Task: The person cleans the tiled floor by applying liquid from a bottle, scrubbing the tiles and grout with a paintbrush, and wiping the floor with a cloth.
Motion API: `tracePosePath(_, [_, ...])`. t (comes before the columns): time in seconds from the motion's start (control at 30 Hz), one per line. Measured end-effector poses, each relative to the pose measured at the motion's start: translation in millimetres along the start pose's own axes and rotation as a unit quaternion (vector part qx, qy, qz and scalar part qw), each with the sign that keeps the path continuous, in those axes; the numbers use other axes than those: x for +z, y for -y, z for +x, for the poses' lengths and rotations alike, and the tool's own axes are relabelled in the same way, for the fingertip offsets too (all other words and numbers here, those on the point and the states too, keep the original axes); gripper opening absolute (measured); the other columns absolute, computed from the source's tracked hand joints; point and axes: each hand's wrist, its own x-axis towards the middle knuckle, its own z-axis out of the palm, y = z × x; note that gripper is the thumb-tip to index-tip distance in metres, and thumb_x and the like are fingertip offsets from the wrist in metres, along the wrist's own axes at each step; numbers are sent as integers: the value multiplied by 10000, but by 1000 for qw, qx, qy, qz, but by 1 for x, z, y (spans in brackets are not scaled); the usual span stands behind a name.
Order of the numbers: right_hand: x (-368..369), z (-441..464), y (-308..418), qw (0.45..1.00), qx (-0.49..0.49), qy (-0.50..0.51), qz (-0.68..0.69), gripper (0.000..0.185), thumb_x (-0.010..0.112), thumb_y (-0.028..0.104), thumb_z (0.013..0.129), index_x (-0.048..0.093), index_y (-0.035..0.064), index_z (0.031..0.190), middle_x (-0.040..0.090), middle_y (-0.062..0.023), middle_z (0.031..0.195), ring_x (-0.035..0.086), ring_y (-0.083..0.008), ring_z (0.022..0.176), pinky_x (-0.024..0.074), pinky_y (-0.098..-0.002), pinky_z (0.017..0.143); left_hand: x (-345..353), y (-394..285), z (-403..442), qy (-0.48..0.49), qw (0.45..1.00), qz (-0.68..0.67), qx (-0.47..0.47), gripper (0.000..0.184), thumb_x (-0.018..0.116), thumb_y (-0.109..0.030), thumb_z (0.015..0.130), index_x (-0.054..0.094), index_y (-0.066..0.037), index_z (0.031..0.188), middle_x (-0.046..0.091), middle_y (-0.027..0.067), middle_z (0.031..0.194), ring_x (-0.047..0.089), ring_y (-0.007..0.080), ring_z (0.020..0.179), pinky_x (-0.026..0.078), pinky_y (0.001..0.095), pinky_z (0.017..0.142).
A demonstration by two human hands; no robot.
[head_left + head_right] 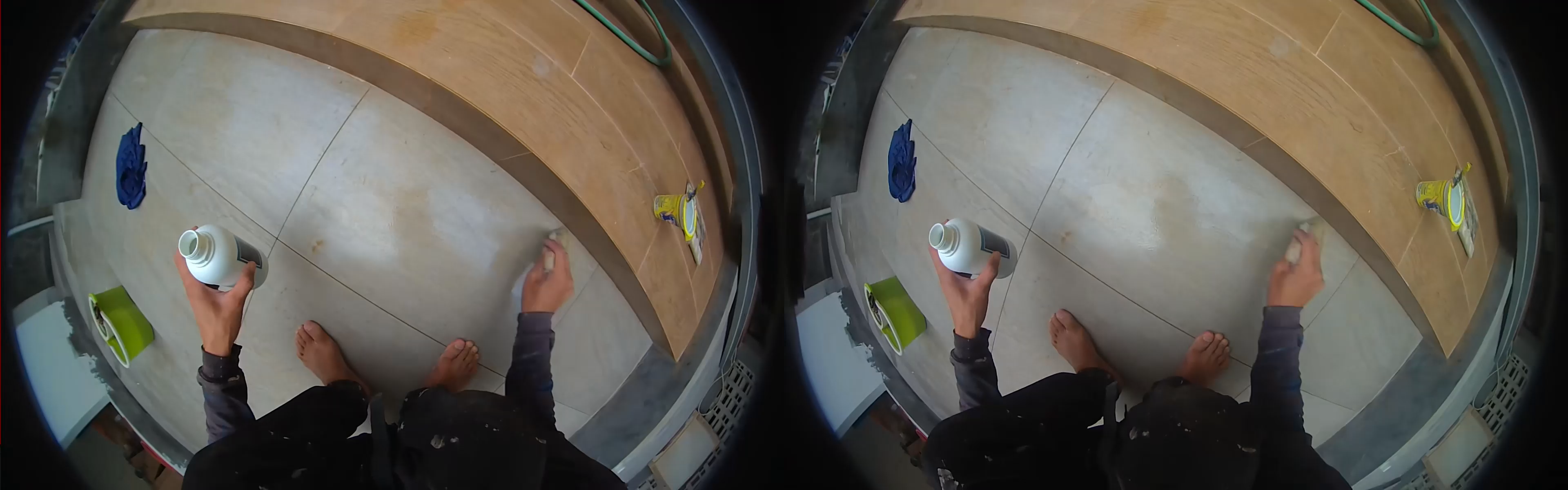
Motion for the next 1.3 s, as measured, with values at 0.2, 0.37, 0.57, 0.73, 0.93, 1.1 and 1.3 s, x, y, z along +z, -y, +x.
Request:
tracePosePath(0.2, [106, -85, 210, 817, -259, 372, 357, 370, 671, -25, 833, 700, 116, 1174, 718, -103, 1312, 710, -355, 1104, 581, -483, 857, -9, -19, 2, -80, 996, -42, 16, 861, 894, -174, 815, 390, -53, 1502, 586, 122, 1296, 617, 246, 1201, 510, 412, 1046])
tracePosePath(0.37, [83, -10, 141, 918, -286, 172, 212, 409, 752, -41, 770, 728, 119, 1146, 714, -134, 1312, 715, -349, 1155, 605, -441, 948, -37, -15, -21, -139, 988, -58, -21, 873, 914, -149, 783, 395, -52, 1479, 583, 122, 1287, 620, 240, 1160, 506, 401, 1033])
tracePosePath(0.57, [70, -79, 145, 833, -398, 292, 251, 387, 708, -77, 793, 714, 108, 1133, 692, -135, 1296, 696, -374, 1195, 599, -478, 992, -32, -5, -35, -109, 994, -27, -15, 885, 909, -150, 787, 408, -47, 1509, 582, 114, 1313, 608, 257, 1206, 490, 412, 1064])
tracePosePath(0.73, [37, -68, 99, 853, -354, 296, 245, 402, 724, -75, 792, 716, 96, 1155, 712, -147, 1254, 698, -401, 1168, 594, -466, 981, 0, -20, -39, 24, 993, 73, 94, 859, 853, -54, 754, 458, -66, 1516, 608, 166, 1337, 648, 326, 1203, 523, 425, 1039])
tracePosePath(0.93, [-10, -85, 69, 884, -170, 283, 331, 396, 727, -55, 879, 713, 86, 1250, 738, -186, 1192, 726, -394, 1115, 573, -399, 993, 64, -42, -33, 148, 955, 208, 151, 855, 815, 28, 690, 515, -161, 1467, 619, 144, 1221, 631, 419, 1081, 532, 510, 931])
tracePosePath(1.1, [-46, -83, 8, 891, 120, 154, 411, 303, 677, 59, 1033, 658, -2, 1329, 710, -138, 1287, 698, -199, 1137, 555, -333, 987, 103, -50, -34, 177, 930, 265, 182, 869, 828, 13, 682, 508, -176, 1468, 605, 119, 1197, 632, 401, 1072, 513, 518, 925])
tracePosePath(1.3, [-88, -94, -46, 845, 298, 5, 444, 323, 637, 97, 1073, 618, -41, 1365, 704, -128, 1256, 689, -183, 1098, 556, -323, 980, 126, -65, -27, 217, 931, 225, 187, 896, 855, 7, 689, 488, -194, 1481, 593, 122, 1200, 633, 403, 1069, 507, 534, 899])
